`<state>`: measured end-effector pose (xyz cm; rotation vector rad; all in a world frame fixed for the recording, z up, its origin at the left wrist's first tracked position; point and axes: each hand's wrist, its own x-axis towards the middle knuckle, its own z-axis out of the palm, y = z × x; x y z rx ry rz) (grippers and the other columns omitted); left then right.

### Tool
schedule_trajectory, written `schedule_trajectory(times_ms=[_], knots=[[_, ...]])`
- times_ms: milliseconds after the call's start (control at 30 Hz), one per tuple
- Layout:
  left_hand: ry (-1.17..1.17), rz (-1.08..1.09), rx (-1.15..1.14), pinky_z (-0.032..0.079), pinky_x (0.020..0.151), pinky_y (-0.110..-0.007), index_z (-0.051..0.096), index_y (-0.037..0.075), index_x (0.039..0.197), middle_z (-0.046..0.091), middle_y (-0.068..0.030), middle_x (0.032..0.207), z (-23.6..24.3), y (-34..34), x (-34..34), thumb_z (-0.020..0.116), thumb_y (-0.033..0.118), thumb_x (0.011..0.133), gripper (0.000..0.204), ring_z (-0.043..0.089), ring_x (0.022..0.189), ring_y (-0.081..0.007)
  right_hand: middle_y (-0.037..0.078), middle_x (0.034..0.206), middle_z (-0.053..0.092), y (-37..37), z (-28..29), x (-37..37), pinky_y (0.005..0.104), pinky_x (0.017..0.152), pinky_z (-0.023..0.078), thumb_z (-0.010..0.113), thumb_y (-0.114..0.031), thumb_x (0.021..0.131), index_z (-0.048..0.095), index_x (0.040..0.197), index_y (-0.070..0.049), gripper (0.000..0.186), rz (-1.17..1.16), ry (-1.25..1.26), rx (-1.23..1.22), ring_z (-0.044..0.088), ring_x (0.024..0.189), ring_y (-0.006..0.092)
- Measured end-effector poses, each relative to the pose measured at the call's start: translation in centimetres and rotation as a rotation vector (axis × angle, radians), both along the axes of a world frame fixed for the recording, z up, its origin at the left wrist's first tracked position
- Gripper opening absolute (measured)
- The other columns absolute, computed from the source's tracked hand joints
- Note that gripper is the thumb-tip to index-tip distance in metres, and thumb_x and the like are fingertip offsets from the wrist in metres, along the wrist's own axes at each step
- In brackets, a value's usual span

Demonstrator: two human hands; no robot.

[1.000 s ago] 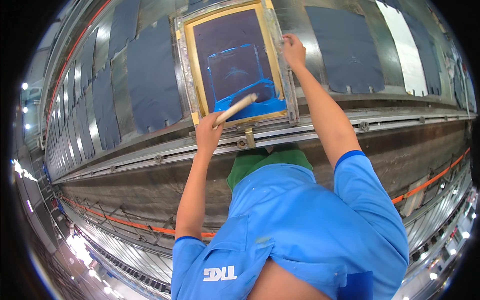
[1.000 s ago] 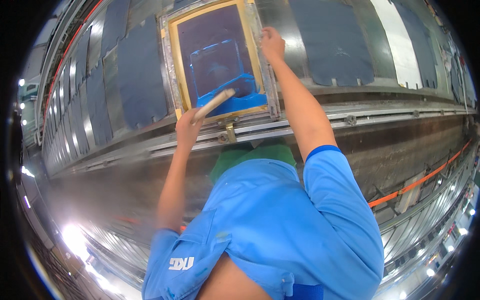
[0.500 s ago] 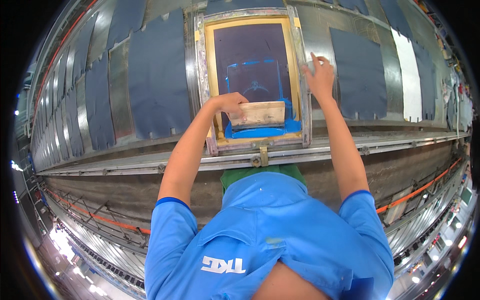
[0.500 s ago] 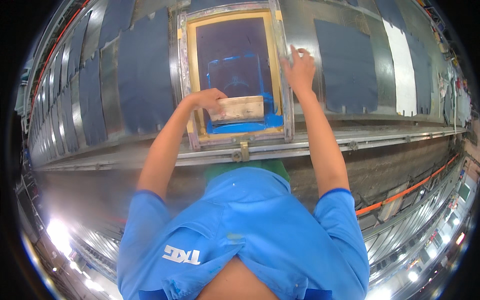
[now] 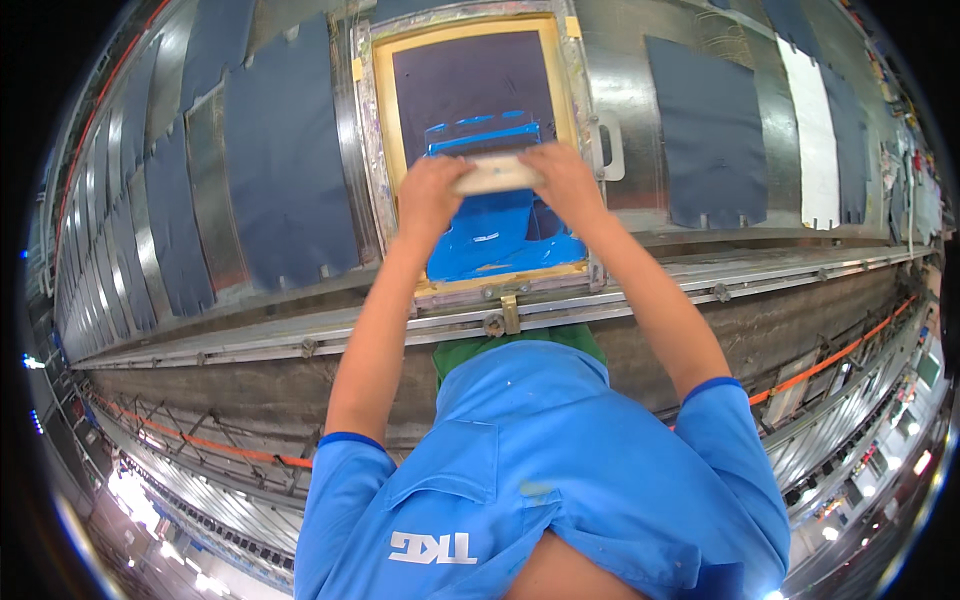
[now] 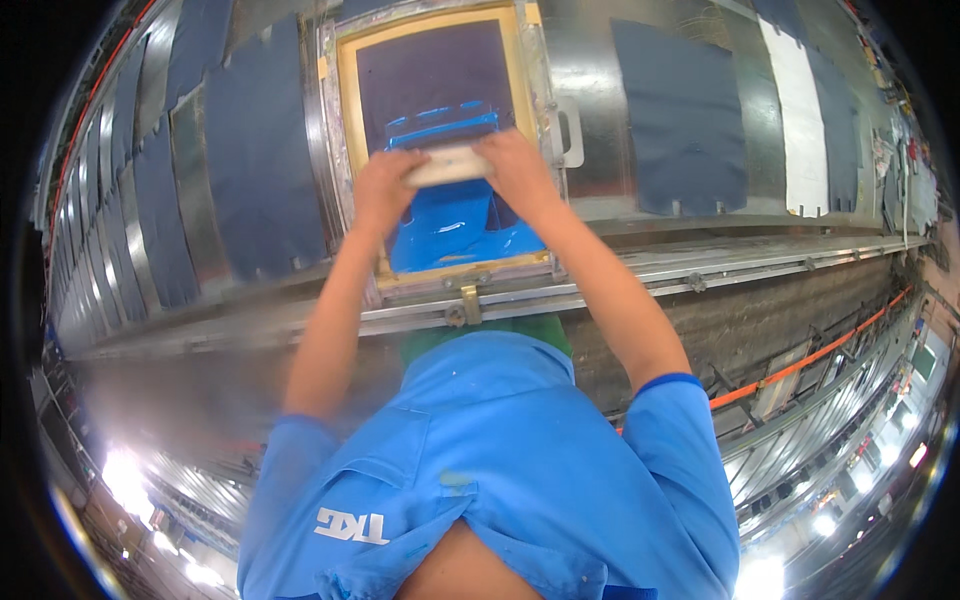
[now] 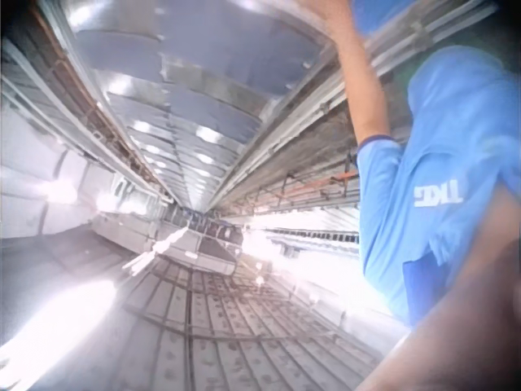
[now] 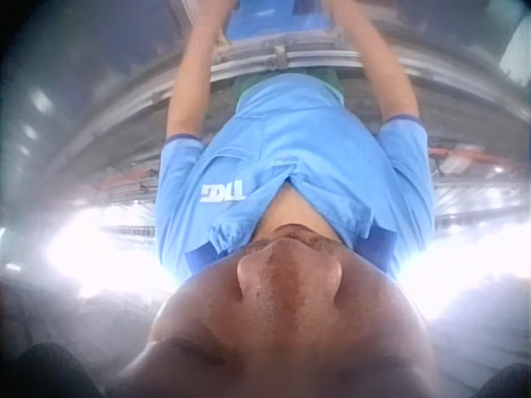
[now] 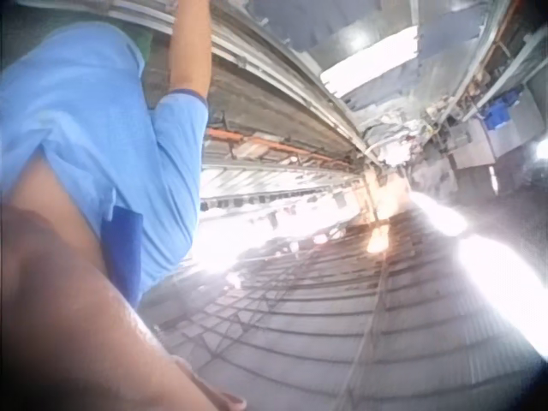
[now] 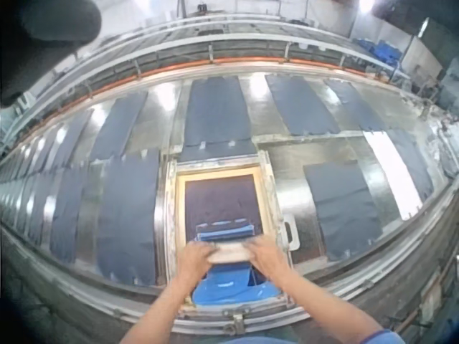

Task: The person applies blue ink to a mesh screen and uses a squeegee to pull the ink across the mesh. They position the screen over a garment on a conveyor belt and transfer the design onto the fabric.

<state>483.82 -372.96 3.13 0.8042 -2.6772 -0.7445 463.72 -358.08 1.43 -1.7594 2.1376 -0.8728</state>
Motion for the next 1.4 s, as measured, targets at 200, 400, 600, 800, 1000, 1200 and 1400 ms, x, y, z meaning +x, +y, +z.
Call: schedule_trajectory(times_ms=[200,400,600,800,1000,1200,1400], knots=[[-0.058,0.010,0.020,0.053,0.089,-0.037,0.075,0.014,0.111,0.071,-0.0049,0.117,1.1,8.1,5.6,0.072,-0.004,0.066,0.049,0.065,0.102,-0.0260,0.010,0.117,0.066,8.0,1.2,6.4,0.0402,0.096,0.051,0.076,0.006,0.064,0.070,0.113,-0.007,0.052,-0.022,-0.136,0.134,0.060,0.111,0.0314],[-0.025,0.052,0.050,0.053,0.089,-0.038,0.075,0.018,0.114,0.072,-0.0056,0.115,1.3,0.6,1.6,0.073,-0.001,0.070,0.047,0.064,0.110,-0.0274,0.012,0.118,0.066,0.9,3.4,1.1,0.0411,0.098,0.051,0.073,0.002,0.073,0.068,0.115,-0.006,0.043,-0.034,-0.056,0.015,0.060,0.114,0.0336],[-0.108,0.064,0.065,0.052,0.091,-0.038,0.076,0.018,0.111,0.073,-0.0061,0.111,1.8,-3.9,-2.9,0.071,0.003,0.073,0.041,0.064,0.105,-0.0289,0.013,0.117,0.068,-3.3,1.9,-2.7,0.0415,0.097,0.051,0.072,0.000,0.074,0.071,0.114,-0.006,0.040,-0.053,-0.040,0.013,0.061,0.112,0.0337],[0.002,0.010,-0.023,0.052,0.081,-0.039,0.077,0.016,0.102,0.073,-0.0005,0.104,-0.2,4.4,3.0,0.072,-0.004,0.063,0.044,0.064,0.089,-0.0261,0.013,0.120,0.066,5.9,0.8,3.4,0.0413,0.098,0.050,0.075,0.002,0.070,0.068,0.116,-0.004,0.048,-0.050,-0.120,0.105,0.059,0.114,0.0331],[0.053,0.014,-0.061,0.051,0.087,-0.039,0.075,0.012,0.105,0.071,-0.0018,0.114,-0.8,8.6,5.8,0.072,-0.002,0.064,0.044,0.063,0.106,-0.0251,0.012,0.124,0.064,8.8,3.1,3.7,0.0395,0.100,0.049,0.083,-0.013,0.072,0.069,0.116,-0.005,0.047,0.008,-0.360,0.227,0.058,0.118,0.0284],[0.073,0.048,-0.027,0.052,0.095,-0.038,0.074,0.011,0.108,0.070,-0.0038,0.120,0.8,9.0,5.2,0.072,-0.004,0.065,0.046,0.062,0.112,-0.0265,0.018,0.110,0.066,3.0,-3.1,-8.6,0.0391,0.086,0.049,0.075,-0.033,0.087,0.066,0.123,-0.012,0.042,-0.671,-0.266,0.029,0.063,0.100,0.0255],[0.132,0.063,-0.119,0.048,0.095,-0.041,0.071,0.011,0.109,0.069,-0.0042,0.120,-0.8,10.9,6.3,0.067,-0.002,0.068,0.043,0.060,0.116,-0.0268,0.013,0.088,0.072,0.3,-4.4,-10.3,0.0360,0.069,0.049,0.067,-0.030,0.094,0.068,0.116,-0.015,0.027,-0.651,-0.463,-0.038,0.063,0.072,0.0191]])
